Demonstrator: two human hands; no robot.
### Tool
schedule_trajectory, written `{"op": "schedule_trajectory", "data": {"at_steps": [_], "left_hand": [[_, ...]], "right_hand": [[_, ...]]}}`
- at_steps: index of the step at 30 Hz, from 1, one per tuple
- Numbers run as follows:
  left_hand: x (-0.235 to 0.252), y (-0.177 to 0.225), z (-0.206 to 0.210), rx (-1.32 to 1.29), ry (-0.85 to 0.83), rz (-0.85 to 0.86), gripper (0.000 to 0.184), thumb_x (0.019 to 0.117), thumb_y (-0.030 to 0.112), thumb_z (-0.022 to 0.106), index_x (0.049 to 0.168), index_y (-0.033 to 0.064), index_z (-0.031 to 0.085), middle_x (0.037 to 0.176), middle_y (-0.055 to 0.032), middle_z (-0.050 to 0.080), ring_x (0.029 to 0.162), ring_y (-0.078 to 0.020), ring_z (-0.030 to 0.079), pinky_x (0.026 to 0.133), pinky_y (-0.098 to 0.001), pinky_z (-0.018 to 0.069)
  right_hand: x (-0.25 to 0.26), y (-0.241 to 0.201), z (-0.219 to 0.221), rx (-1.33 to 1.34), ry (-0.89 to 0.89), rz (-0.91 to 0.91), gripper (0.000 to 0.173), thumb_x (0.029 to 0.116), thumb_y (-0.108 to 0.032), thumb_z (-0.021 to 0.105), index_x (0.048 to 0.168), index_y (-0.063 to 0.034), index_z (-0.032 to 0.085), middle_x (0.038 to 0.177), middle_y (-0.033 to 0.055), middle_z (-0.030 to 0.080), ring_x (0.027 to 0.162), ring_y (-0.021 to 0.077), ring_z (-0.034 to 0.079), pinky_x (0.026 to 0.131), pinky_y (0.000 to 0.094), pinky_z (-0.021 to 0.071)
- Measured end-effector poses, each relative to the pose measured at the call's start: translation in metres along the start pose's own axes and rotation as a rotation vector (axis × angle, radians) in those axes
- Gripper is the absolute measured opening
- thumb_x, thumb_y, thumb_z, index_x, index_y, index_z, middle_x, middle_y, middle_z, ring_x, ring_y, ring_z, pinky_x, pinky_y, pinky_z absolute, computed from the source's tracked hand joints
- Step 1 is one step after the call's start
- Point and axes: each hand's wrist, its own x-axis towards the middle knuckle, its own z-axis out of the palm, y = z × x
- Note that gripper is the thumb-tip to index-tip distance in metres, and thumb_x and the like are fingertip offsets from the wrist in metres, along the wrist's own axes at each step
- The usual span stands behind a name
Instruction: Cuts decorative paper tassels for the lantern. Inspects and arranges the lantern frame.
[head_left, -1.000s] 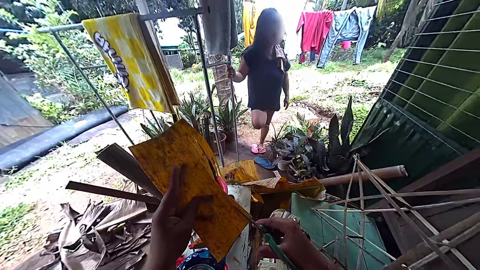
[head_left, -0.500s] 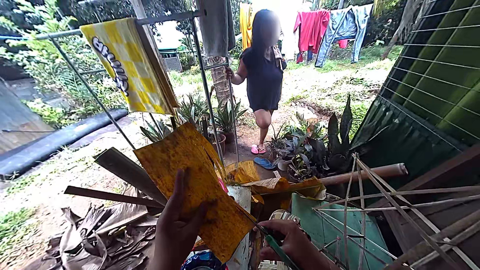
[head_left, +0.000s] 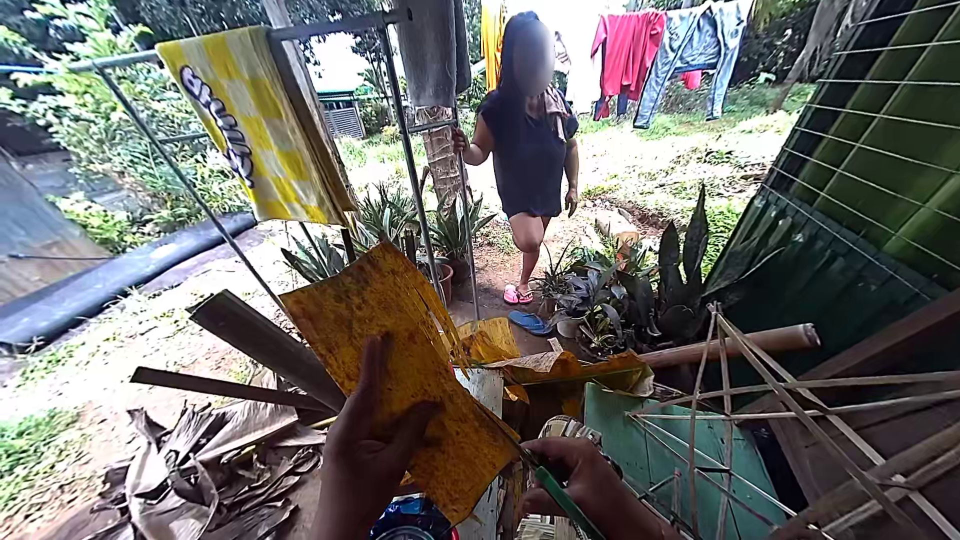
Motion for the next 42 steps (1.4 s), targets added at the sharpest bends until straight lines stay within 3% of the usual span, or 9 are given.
{"op": "schedule_trajectory", "data": {"at_steps": [3, 8, 11, 15, 20, 29, 36, 42], "left_hand": [[0.0, 0.0, 0.001, 0.012, -0.029, 0.015, 0.091, 0.0838, 0.022, 0.082, 0.157, -0.0005, 0.033, 0.155, -0.009, 0.048, 0.131, -0.0038, 0.055, 0.108, -0.0195, 0.0476], [-0.004, 0.001, 0.005, -0.039, -0.056, -0.017, 0.091, 0.0843, 0.019, 0.083, 0.159, 0.0053, 0.032, 0.151, -0.006, 0.053, 0.123, -0.0072, 0.062, 0.101, -0.0231, 0.0548], [-0.005, 0.001, 0.006, -0.049, -0.06, -0.011, 0.091, 0.0846, 0.017, 0.082, 0.16, 0.0055, 0.032, 0.151, -0.0061, 0.053, 0.123, -0.0085, 0.062, 0.101, -0.0242, 0.0546], [-0.007, 0.004, 0.007, -0.053, -0.077, -0.013, 0.091, 0.0849, 0.017, 0.083, 0.16, 0.009, 0.032, 0.151, -0.0045, 0.054, 0.123, -0.0092, 0.063, 0.101, -0.0253, 0.0558], [-0.01, 0.004, 0.01, -0.007, -0.118, 0.034, 0.087, 0.0864, 0.017, 0.081, 0.159, 0.0087, 0.035, 0.15, -0.0049, 0.054, 0.126, -0.0093, 0.061, 0.106, -0.0268, 0.0524], [-0.004, 0.006, 0.0, 0.049, -0.055, 0.024, 0.089, 0.086, 0.02, 0.081, 0.161, 0.0156, 0.033, 0.15, -0.0025, 0.054, 0.122, -0.0065, 0.062, 0.101, -0.0255, 0.055], [0.003, 0.009, -0.004, 0.048, -0.009, -0.018, 0.094, 0.0839, 0.018, 0.083, 0.162, 0.0225, 0.031, 0.154, 0.0011, 0.049, 0.122, -0.0073, 0.063, 0.097, -0.0256, 0.0573], [0.003, 0.007, -0.001, 0.011, -0.03, -0.037, 0.094, 0.0836, 0.016, 0.083, 0.162, 0.0185, 0.03, 0.157, -0.0013, 0.046, 0.124, -0.0075, 0.061, 0.098, -0.025, 0.0567]], "right_hand": [[0.0, 0.002, 0.0, 0.037, -0.001, 0.013, 0.054, 0.0807, -0.045, 0.085, 0.116, -0.006, 0.074, 0.078, -0.0072, 0.069, 0.062, -0.0065, 0.057, 0.056, 0.0124, 0.0487], [0.0, 0.003, 0.003, 0.093, 0.019, 0.007, 0.052, 0.0807, -0.043, 0.085, 0.116, -0.0064, 0.074, 0.078, -0.0069, 0.07, 0.062, -0.0046, 0.059, 0.056, 0.0137, 0.0504], [-0.001, 0.003, 0.006, 0.096, 0.042, 0.001, 0.049, 0.0802, -0.043, 0.086, 0.111, -0.0064, 0.074, 0.075, -0.0071, 0.069, 0.061, -0.0049, 0.058, 0.055, 0.0134, 0.0493], [-0.001, 0.003, 0.007, 0.117, 0.028, 0.013, 0.053, 0.0797, -0.044, 0.086, 0.115, -0.0064, 0.074, 0.077, -0.006, 0.07, 0.062, -0.0037, 0.059, 0.056, 0.0142, 0.0504], [-0.001, 0.0, 0.006, 0.016, 0.067, -0.015, 0.057, 0.0794, -0.044, 0.086, 0.117, -0.0035, 0.072, 0.089, -0.0037, 0.073, 0.068, -0.0031, 0.064, 0.062, 0.0148, 0.0552], [-0.001, 0.0, 0.002, -0.124, 0.04, -0.069, 0.065, 0.0785, -0.05, 0.085, 0.121, -0.0023, 0.071, 0.095, -0.0015, 0.071, 0.074, -0.0065, 0.059, 0.064, 0.0106, 0.0505], [-0.001, 0.001, -0.002, -0.149, 0.022, -0.06, 0.062, 0.0792, -0.051, 0.084, 0.121, -0.0071, 0.072, 0.096, -0.0028, 0.07, 0.074, -0.0062, 0.058, 0.063, 0.0101, 0.0488], [0.001, -0.002, 0.001, -0.145, 0.043, -0.046, 0.06, 0.0798, -0.05, 0.083, 0.117, -0.0043, 0.072, 0.092, -0.0034, 0.07, 0.072, -0.0066, 0.058, 0.063, 0.0099, 0.0492]]}}
